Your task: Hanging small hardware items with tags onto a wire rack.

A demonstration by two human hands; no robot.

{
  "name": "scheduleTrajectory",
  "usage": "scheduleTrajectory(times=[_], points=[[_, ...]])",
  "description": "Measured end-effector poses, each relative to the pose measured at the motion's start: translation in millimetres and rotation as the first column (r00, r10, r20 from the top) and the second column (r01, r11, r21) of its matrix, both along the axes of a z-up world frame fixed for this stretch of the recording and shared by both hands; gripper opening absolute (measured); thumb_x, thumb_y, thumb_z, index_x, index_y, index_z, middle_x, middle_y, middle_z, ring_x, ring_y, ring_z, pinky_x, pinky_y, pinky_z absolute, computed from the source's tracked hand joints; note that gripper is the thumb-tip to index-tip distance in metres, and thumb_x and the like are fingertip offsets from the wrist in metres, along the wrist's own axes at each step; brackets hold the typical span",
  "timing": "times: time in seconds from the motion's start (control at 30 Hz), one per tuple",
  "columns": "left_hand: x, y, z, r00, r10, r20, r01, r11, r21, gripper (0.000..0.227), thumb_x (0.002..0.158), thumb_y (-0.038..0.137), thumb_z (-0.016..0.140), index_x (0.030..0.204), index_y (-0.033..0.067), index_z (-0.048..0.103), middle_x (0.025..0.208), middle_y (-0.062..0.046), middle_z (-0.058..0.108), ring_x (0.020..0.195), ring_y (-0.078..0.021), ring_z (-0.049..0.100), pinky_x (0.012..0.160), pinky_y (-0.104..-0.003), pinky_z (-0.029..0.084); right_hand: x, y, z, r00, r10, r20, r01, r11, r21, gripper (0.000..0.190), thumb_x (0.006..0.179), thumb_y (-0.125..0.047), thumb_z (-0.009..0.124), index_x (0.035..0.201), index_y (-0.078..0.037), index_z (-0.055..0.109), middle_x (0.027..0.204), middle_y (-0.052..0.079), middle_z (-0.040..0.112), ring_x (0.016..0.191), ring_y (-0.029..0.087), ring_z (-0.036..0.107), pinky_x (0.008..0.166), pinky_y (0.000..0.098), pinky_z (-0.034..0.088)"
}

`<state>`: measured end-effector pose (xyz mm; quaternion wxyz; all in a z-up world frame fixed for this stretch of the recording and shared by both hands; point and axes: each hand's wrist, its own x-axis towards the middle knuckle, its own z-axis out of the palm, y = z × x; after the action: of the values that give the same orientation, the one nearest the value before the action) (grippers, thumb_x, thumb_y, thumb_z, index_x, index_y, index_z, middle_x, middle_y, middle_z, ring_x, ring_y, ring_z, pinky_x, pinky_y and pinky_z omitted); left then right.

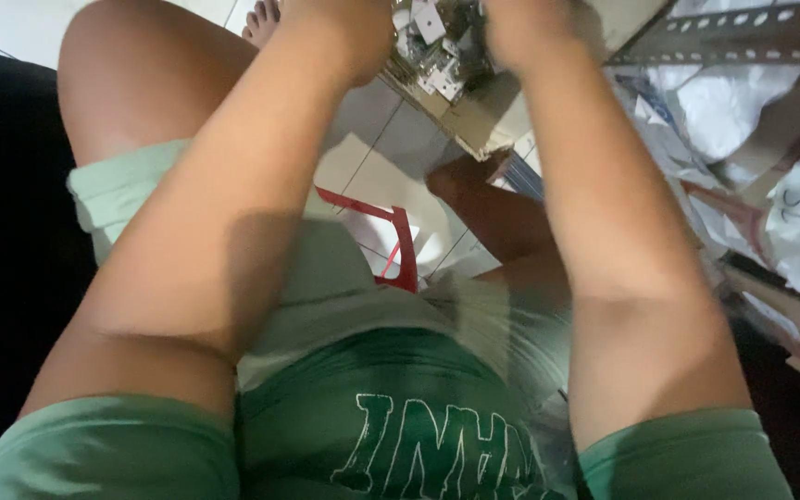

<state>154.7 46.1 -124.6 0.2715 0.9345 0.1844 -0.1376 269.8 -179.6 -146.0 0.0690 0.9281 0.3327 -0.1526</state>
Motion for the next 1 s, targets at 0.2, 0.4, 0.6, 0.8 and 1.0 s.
scheduleTrajectory(times=[0.2, 0.4, 0.6, 0.8, 1.0], points=[[19, 2, -27, 0.785, -0.565, -0.253, 0.619, 0.707, 0.343, 0.030, 0.077, 0.010, 0.073, 0.105, 0.0094, 0.084, 0.126, -0.018, 0.075, 0.091, -0.0359, 0.072, 0.082, -0.053, 0.049, 3, 41, -44, 0.990, -0.034, -0.135, 0.052, 0.989, 0.137, 0.043, 0.093, -0.024, 0.059, 0.129, -0.001, 0.057, 0.122, 0.030, 0.065, 0.096, 0.052, 0.064, 0.081, 0.0601, 0.050], [17, 1, -21, 0.827, -0.505, -0.248, 0.562, 0.760, 0.327, 0.020, 0.089, 0.015, 0.066, 0.094, 0.0194, 0.085, 0.106, -0.011, 0.081, 0.110, -0.0337, 0.062, 0.098, -0.061, 0.020, 39, 21, -83, 0.995, 0.000, -0.104, 0.008, 0.997, 0.079, 0.050, 0.096, -0.032, 0.053, 0.137, -0.003, 0.053, 0.142, 0.024, 0.057, 0.114, 0.050, 0.060, 0.095, 0.0593, 0.045], [21, 2, -12, 0.799, -0.506, -0.324, 0.588, 0.768, 0.252, 0.018, 0.079, 0.012, 0.074, 0.092, 0.0206, 0.084, 0.095, -0.011, 0.081, 0.094, -0.0304, 0.066, 0.098, -0.055, 0.020, 43, 2, -93, 0.800, 0.495, 0.339, -0.512, 0.858, -0.043, 0.022, 0.091, -0.022, 0.065, 0.113, -0.022, 0.067, 0.113, 0.002, 0.068, 0.102, 0.027, 0.065, 0.084, 0.0412, 0.052], [16, 2, -28, 0.827, -0.524, -0.205, 0.562, 0.785, 0.261, 0.024, 0.091, 0.021, 0.059, 0.100, 0.0180, 0.081, 0.098, -0.013, 0.081, 0.099, -0.0323, 0.067, 0.097, -0.056, 0.020, 37, 30, -103, 0.966, 0.135, -0.220, -0.107, 0.985, 0.136, 0.030, 0.111, -0.034, 0.048, 0.111, -0.005, 0.056, 0.074, 0.012, 0.058, 0.070, 0.027, 0.064, 0.076, 0.0450, 0.057], [14, 2, -22, 0.828, -0.526, -0.197, 0.561, 0.785, 0.264, 0.027, 0.088, 0.018, 0.059, 0.099, 0.0144, 0.083, 0.103, -0.013, 0.079, 0.094, -0.0324, 0.064, 0.093, -0.056, 0.022, 3, 34, -86, 0.241, 0.948, -0.207, -0.675, 0.010, -0.737, 0.013, 0.103, -0.037, 0.053, 0.104, -0.028, 0.062, 0.107, -0.004, 0.062, 0.093, 0.008, 0.052, 0.087, 0.0266, 0.044]])
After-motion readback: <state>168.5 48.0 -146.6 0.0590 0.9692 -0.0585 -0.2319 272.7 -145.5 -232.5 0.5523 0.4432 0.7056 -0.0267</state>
